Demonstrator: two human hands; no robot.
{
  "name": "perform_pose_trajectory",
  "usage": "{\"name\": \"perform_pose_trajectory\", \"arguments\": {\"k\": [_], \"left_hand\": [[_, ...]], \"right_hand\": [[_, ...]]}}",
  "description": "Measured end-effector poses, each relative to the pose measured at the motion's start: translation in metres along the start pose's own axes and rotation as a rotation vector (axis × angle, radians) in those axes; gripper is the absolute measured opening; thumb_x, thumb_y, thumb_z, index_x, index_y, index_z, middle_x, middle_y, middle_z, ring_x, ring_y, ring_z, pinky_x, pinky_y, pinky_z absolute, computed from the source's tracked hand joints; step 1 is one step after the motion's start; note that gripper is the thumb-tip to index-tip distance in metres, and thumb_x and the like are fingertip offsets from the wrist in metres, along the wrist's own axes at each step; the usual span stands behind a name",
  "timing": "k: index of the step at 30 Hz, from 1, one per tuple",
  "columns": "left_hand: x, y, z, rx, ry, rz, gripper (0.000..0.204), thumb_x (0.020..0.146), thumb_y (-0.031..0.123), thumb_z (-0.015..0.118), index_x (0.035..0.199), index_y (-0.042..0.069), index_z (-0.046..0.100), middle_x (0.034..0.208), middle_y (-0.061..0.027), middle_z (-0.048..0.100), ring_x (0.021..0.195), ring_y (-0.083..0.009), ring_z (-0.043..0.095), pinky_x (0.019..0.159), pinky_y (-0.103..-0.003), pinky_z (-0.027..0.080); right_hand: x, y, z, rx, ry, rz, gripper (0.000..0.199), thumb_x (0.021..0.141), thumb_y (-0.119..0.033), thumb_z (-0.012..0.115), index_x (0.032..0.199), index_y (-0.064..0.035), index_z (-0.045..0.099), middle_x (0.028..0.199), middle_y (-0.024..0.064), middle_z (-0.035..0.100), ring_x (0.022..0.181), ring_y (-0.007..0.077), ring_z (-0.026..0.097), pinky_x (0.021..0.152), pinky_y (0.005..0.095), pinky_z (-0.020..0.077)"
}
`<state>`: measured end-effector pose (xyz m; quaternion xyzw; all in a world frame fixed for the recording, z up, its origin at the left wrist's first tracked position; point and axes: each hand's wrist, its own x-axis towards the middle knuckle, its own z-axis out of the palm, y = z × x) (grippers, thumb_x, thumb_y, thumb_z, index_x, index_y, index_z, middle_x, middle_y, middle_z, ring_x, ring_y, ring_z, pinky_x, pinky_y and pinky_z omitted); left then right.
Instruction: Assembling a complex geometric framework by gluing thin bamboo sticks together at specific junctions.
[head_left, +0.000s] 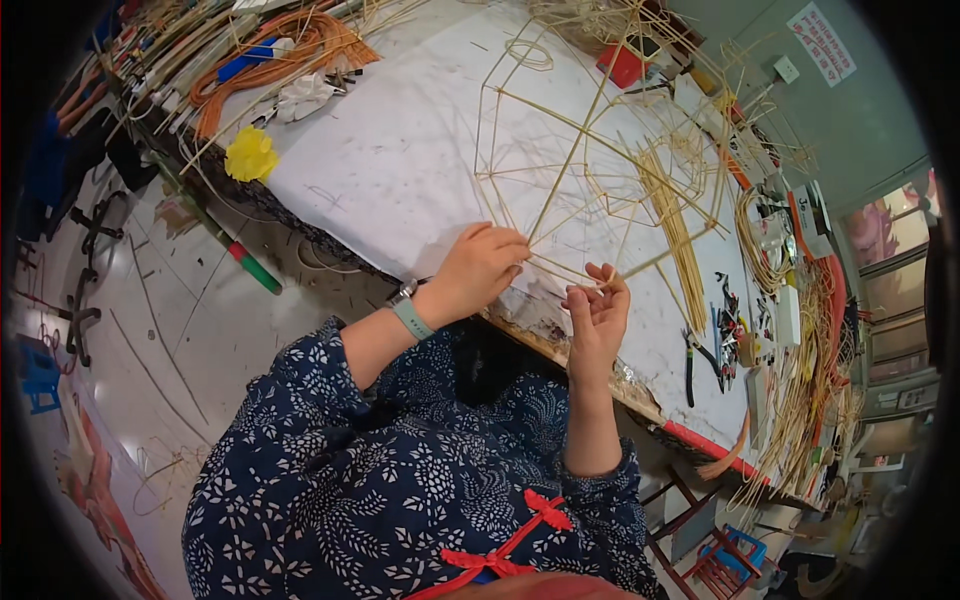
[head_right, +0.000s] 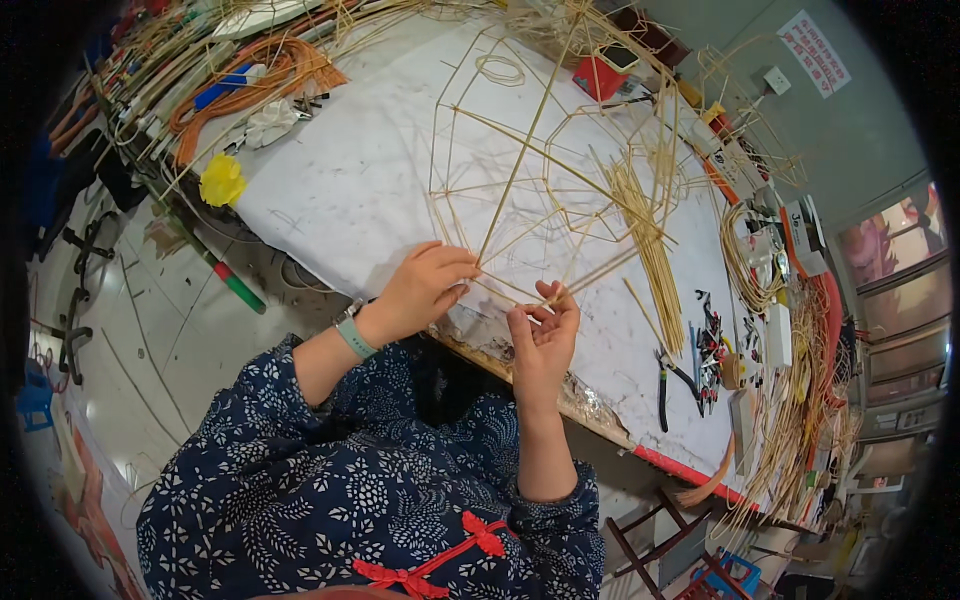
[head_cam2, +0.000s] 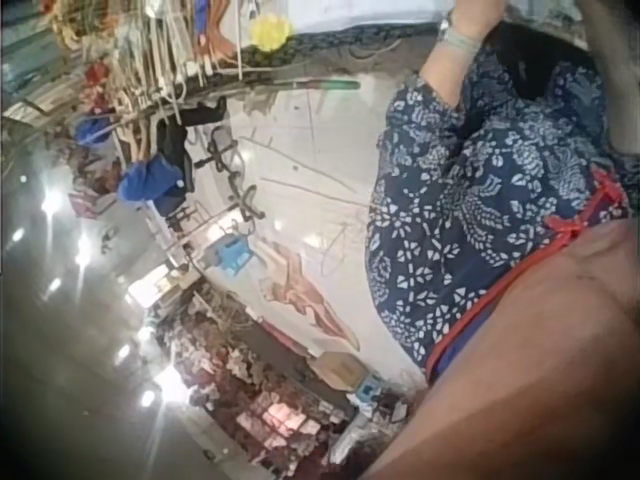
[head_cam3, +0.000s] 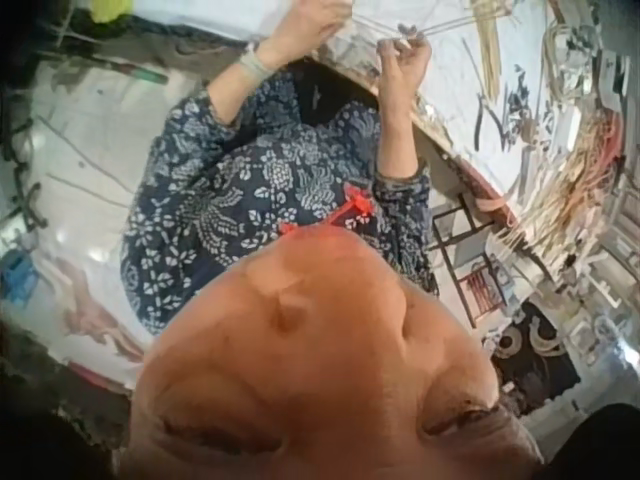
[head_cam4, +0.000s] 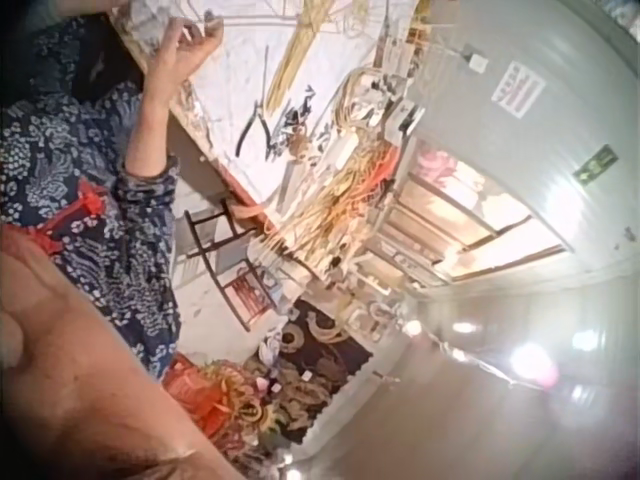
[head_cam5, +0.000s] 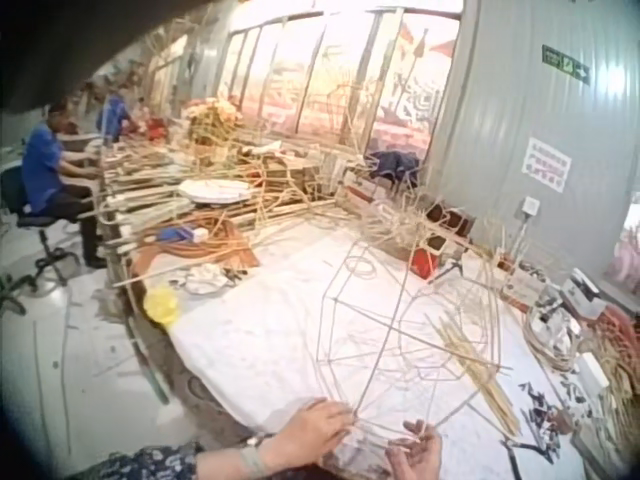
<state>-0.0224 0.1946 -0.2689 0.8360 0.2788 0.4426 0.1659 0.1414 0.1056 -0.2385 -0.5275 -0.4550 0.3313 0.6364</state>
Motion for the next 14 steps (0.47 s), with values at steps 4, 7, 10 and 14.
{"name": "perform_pose_trajectory", "arguments": {"k": [4, 7, 10, 14], "left_hand": [[-0.001, 0.011, 0.021, 0.107, -0.038, 0.067, 0.018, 0.074, 0.009, 0.060, 0.092, 0.006, 0.061, 0.097, -0.0066, 0.061, 0.094, -0.0229, 0.057, 0.089, -0.037, 0.040], [0.004, 0.025, 0.034, 0.129, 0.037, 0.127, 0.014, 0.069, 0.008, 0.054, 0.082, 0.007, 0.060, 0.086, -0.0052, 0.060, 0.084, -0.0203, 0.058, 0.085, -0.036, 0.040], [0.014, 0.036, 0.047, 0.140, -0.037, 0.179, 0.013, 0.068, 0.008, 0.055, 0.079, 0.007, 0.060, 0.082, -0.0050, 0.059, 0.081, -0.0204, 0.057, 0.082, -0.036, 0.039], [0.027, 0.047, 0.064, 0.181, -0.229, 0.212, 0.016, 0.067, 0.008, 0.054, 0.082, 0.007, 0.060, 0.090, -0.0072, 0.059, 0.084, -0.0214, 0.058, 0.082, -0.036, 0.039]], "right_hand": [[-0.004, 0.006, -0.013, -0.005, 0.068, 0.002, 0.039, 0.087, -0.009, 0.056, 0.122, 0.0015, 0.040, 0.113, 0.0129, 0.051, 0.089, 0.0157, 0.055, 0.078, 0.0271, 0.0467], [-0.008, 0.011, -0.032, -0.003, 0.125, -0.013, 0.036, 0.089, -0.010, 0.053, 0.121, 0.0017, 0.041, 0.110, 0.0129, 0.053, 0.088, 0.0155, 0.056, 0.078, 0.0268, 0.0474], [-0.011, 0.021, -0.059, 0.134, 0.204, 0.086, 0.033, 0.092, -0.011, 0.050, 0.120, 0.0023, 0.042, 0.104, 0.0122, 0.056, 0.089, 0.0151, 0.057, 0.080, 0.0269, 0.0479], [-0.007, 0.023, -0.089, 0.081, 0.244, 0.205, 0.037, 0.092, -0.012, 0.050, 0.124, 0.0024, 0.039, 0.103, 0.0128, 0.056, 0.092, 0.0183, 0.058, 0.084, 0.0283, 0.0469]]}}
